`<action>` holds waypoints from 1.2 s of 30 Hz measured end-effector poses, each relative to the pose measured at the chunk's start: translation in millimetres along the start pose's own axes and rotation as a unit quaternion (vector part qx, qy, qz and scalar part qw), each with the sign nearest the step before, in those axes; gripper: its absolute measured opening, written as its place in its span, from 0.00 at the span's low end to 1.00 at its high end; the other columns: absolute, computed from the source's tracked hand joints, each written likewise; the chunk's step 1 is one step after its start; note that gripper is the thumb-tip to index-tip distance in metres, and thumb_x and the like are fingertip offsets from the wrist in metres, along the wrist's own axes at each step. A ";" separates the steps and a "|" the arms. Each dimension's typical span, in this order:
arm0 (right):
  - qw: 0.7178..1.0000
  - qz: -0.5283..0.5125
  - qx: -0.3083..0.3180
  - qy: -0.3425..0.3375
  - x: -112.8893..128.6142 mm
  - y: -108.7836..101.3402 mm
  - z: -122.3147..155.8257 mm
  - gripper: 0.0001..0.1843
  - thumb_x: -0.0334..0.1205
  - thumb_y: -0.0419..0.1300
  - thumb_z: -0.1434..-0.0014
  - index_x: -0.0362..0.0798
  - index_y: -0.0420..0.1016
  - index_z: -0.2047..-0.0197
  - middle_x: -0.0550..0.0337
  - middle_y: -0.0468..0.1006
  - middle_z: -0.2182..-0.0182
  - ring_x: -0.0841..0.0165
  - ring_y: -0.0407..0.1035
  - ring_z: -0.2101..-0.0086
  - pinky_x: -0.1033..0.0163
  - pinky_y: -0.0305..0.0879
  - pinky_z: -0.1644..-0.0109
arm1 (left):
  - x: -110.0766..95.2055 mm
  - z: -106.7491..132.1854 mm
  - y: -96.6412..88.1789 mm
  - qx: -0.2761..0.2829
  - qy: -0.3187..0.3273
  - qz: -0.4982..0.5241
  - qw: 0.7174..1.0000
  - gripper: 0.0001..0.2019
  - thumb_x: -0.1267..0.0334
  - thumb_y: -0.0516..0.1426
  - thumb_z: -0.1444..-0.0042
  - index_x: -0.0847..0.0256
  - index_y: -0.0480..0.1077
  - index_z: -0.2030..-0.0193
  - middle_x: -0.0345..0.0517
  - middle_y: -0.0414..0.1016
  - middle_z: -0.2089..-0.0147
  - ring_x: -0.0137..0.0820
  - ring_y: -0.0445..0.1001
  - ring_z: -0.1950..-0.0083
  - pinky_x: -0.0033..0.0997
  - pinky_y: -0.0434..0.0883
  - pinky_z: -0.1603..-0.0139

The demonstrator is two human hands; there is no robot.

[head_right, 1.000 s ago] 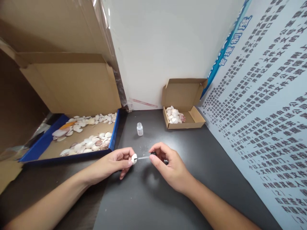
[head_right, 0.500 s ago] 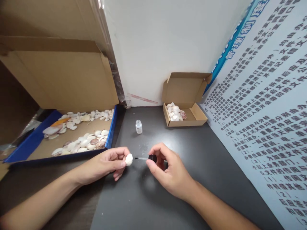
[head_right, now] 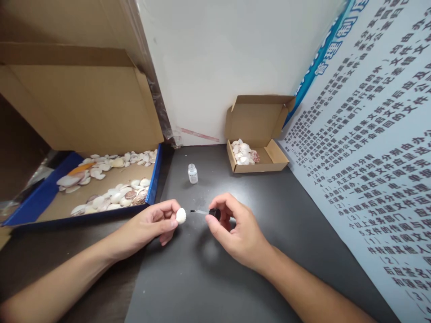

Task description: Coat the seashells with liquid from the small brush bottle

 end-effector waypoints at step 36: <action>0.988 0.141 0.009 -0.063 0.0 -0.2 0.1 0.04 0.42 0.59 0.38 0.53 0.71 0.60 0.60 0.73 0.71 0.69 0.68 0.74 0.66 0.65 0.73 | 4.8 1.7 -0.6 0.040 0.034 -0.034 0.998 0.12 0.55 0.59 0.42 0.61 0.64 0.64 0.33 0.59 0.74 0.21 0.58 0.75 0.24 0.60 0.73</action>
Point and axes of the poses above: each hand's wrist, its own z-axis away from the middle knuckle, its own y-axis out of the palm, x = y × z, the point moved 4 cm from there along -z, towards the middle knuckle
